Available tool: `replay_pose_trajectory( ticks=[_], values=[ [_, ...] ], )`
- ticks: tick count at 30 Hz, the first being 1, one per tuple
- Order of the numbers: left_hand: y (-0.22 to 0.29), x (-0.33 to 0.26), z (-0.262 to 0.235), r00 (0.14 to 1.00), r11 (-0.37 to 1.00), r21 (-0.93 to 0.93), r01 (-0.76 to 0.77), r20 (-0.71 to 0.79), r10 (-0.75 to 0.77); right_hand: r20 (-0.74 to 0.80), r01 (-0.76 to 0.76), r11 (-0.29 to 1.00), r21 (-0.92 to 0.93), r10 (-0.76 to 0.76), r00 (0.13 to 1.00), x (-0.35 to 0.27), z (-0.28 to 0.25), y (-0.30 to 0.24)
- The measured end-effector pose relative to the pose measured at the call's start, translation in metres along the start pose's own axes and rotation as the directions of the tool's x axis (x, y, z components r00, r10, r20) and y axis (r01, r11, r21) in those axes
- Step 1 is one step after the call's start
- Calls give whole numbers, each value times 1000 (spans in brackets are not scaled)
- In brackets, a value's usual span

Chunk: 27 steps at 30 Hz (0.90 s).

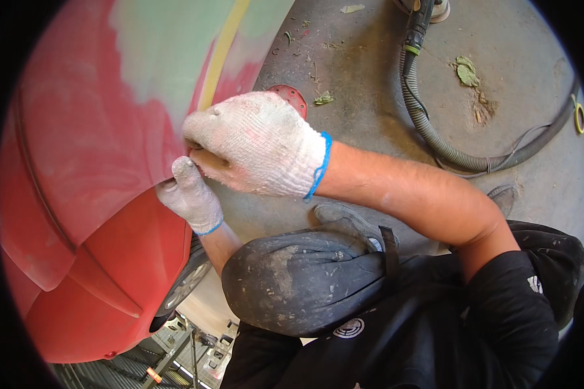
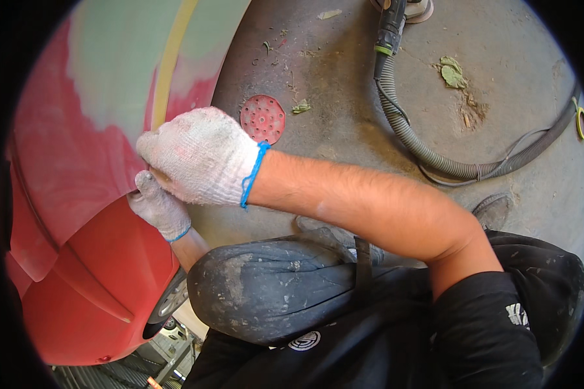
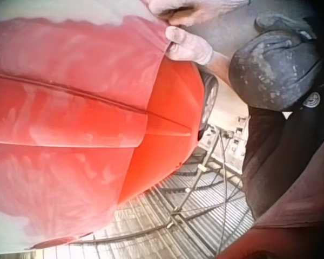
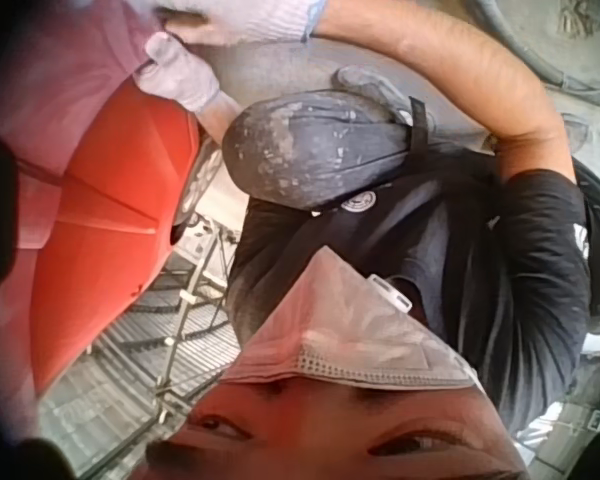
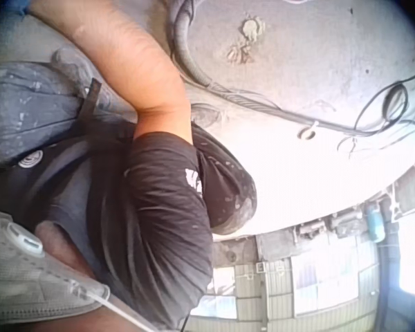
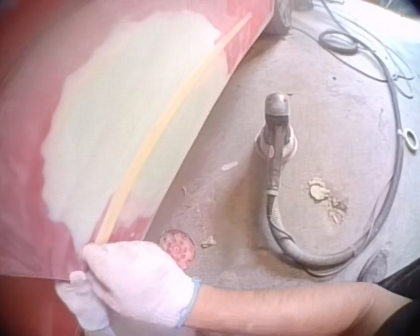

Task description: The person uses an orbital sander to smooth a red car panel, moving the tool across the surface and occasionally touching the panel with a gloved hand. The person also removes a strip of masking tape from the panel edge.

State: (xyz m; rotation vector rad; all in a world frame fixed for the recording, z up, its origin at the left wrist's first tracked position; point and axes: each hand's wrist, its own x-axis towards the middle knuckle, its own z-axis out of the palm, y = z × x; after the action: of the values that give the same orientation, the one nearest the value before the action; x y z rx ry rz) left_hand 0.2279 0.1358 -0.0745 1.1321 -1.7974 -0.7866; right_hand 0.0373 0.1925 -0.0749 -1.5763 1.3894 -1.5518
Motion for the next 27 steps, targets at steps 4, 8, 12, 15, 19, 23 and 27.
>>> replay_pose_trajectory(
  ticks=[4,8,12,15,19,23,27],
  values=[
    [21,-1,22,976,974,113,-198,-73,207,68,-8,1000,13,7,998,-7,-17,10],
    [10,1,19,974,976,130,-172,-124,188,254,72,989,-131,-37,966,-13,-55,21],
    [13,6,3,953,947,304,-105,-241,184,480,349,877,-330,-162,862,-29,-95,31],
    [30,9,12,972,894,418,159,-225,-68,669,279,857,-434,99,736,-48,-162,26],
    [74,11,21,885,719,618,316,81,-459,695,30,817,-576,470,544,-90,-228,26],
    [106,11,35,850,705,644,-298,514,-111,533,154,562,-813,611,586,-120,-271,39],
    [145,50,67,559,87,568,-819,754,344,247,110,233,-966,713,657,-156,-318,52]
  ],
)
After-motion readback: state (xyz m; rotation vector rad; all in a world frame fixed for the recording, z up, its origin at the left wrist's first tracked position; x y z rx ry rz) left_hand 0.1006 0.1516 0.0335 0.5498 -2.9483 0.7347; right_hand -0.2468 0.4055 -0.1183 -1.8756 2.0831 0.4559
